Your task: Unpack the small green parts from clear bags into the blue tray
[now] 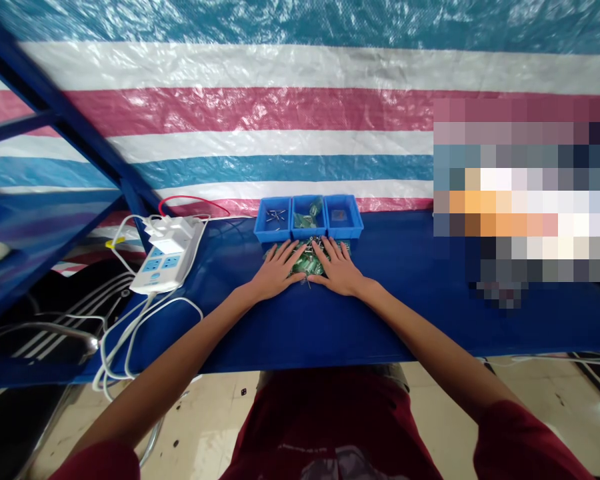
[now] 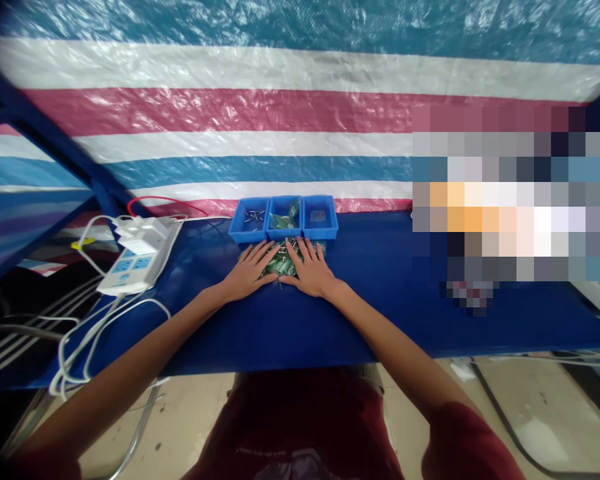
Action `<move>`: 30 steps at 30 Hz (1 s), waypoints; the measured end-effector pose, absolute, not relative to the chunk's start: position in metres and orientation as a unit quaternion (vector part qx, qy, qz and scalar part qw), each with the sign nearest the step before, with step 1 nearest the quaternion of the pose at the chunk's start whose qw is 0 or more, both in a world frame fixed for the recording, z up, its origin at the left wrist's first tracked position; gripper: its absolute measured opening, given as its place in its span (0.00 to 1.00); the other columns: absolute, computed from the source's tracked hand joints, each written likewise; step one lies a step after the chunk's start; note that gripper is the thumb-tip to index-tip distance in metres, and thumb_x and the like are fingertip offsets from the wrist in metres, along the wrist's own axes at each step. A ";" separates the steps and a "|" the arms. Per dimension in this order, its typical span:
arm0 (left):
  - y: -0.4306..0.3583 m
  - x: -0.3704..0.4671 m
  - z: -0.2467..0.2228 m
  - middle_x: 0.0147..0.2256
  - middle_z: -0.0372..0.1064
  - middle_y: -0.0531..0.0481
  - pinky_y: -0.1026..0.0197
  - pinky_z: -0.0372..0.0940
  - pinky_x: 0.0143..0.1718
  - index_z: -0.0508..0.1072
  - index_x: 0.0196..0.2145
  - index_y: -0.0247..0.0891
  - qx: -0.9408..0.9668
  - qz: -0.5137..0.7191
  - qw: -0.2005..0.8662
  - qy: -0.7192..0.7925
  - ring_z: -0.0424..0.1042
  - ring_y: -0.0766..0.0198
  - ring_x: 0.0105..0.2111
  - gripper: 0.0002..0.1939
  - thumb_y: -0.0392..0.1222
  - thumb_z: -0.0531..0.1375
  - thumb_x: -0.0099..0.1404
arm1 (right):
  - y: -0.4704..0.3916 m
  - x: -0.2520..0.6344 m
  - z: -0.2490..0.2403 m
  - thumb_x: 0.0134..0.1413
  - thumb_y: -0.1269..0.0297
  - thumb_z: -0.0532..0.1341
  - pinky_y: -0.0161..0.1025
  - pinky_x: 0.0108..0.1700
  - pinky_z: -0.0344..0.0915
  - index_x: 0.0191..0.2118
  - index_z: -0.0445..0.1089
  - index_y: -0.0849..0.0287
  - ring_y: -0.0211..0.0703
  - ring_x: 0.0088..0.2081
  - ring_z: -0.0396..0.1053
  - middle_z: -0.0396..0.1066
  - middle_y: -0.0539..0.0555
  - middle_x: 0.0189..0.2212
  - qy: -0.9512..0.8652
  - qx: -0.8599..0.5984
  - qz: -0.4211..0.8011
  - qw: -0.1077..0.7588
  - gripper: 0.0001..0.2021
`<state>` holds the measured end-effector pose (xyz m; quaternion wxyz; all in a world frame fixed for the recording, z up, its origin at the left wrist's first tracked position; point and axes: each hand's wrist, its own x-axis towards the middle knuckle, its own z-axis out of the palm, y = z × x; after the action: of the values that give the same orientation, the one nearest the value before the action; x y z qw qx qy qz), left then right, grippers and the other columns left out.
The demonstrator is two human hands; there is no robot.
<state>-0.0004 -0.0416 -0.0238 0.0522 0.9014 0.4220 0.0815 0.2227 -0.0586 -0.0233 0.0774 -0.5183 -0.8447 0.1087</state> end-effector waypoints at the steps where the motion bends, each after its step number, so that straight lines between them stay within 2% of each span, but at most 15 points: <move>1: -0.042 0.000 -0.024 0.68 0.42 0.43 0.42 0.37 0.67 0.43 0.69 0.42 0.901 0.084 0.052 0.422 0.40 0.48 0.68 0.38 0.65 0.40 0.69 | -0.059 0.222 -0.024 0.57 0.31 0.40 0.60 0.68 0.30 0.71 0.31 0.57 0.58 0.70 0.27 0.28 0.60 0.71 -0.843 -0.521 0.108 0.080 0.45; 9: -0.045 0.002 -0.021 0.69 0.42 0.45 0.43 0.37 0.67 0.44 0.69 0.44 0.895 0.107 0.071 0.427 0.39 0.49 0.69 0.38 0.65 0.41 0.69 | -0.061 0.224 -0.028 0.56 0.31 0.42 0.60 0.68 0.32 0.71 0.34 0.55 0.57 0.71 0.31 0.32 0.60 0.71 -0.843 -0.513 0.100 0.130 0.46; 16: -0.043 -0.003 -0.018 0.69 0.41 0.45 0.42 0.36 0.67 0.45 0.69 0.44 0.886 0.131 0.117 0.428 0.37 0.48 0.69 0.41 0.69 0.44 0.66 | -0.061 0.226 -0.027 0.57 0.33 0.46 0.59 0.68 0.36 0.71 0.40 0.57 0.57 0.70 0.36 0.39 0.61 0.70 -0.831 -0.516 0.111 0.175 0.44; 20: -0.042 -0.006 -0.017 0.68 0.42 0.44 0.42 0.36 0.67 0.47 0.68 0.43 0.883 0.151 0.137 0.423 0.38 0.47 0.69 0.43 0.70 0.46 0.64 | -0.060 0.228 -0.030 0.61 0.39 0.48 0.59 0.67 0.41 0.68 0.50 0.57 0.55 0.69 0.43 0.48 0.63 0.68 -0.822 -0.507 0.104 0.236 0.37; 23: -0.043 -0.006 -0.015 0.68 0.44 0.44 0.41 0.37 0.67 0.49 0.68 0.44 0.885 0.160 0.133 0.417 0.39 0.47 0.69 0.40 0.68 0.46 0.66 | -0.059 0.229 -0.029 0.62 0.44 0.51 0.58 0.66 0.47 0.63 0.60 0.57 0.55 0.66 0.51 0.56 0.63 0.64 -0.821 -0.489 0.083 0.282 0.30; 27: -0.041 -0.003 -0.001 0.65 0.52 0.44 0.43 0.41 0.67 0.57 0.65 0.44 0.884 0.220 0.101 0.399 0.48 0.50 0.67 0.32 0.62 0.45 0.70 | -0.049 0.228 -0.013 0.63 0.53 0.55 0.54 0.60 0.58 0.54 0.70 0.59 0.55 0.59 0.61 0.66 0.63 0.56 -0.816 -0.470 0.061 0.330 0.21; 30: -0.035 0.005 0.018 0.60 0.61 0.44 0.48 0.52 0.64 0.66 0.58 0.43 0.871 0.294 0.084 0.384 0.59 0.54 0.61 0.25 0.57 0.48 0.71 | -0.034 0.226 0.010 0.62 0.59 0.56 0.49 0.53 0.63 0.48 0.73 0.59 0.52 0.50 0.68 0.73 0.60 0.46 -0.814 -0.462 0.075 0.345 0.14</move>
<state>0.0054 -0.0347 0.0178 0.0841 0.8711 0.3842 0.2940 0.2257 -0.0339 0.0096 0.3447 -0.4623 -0.8135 0.0750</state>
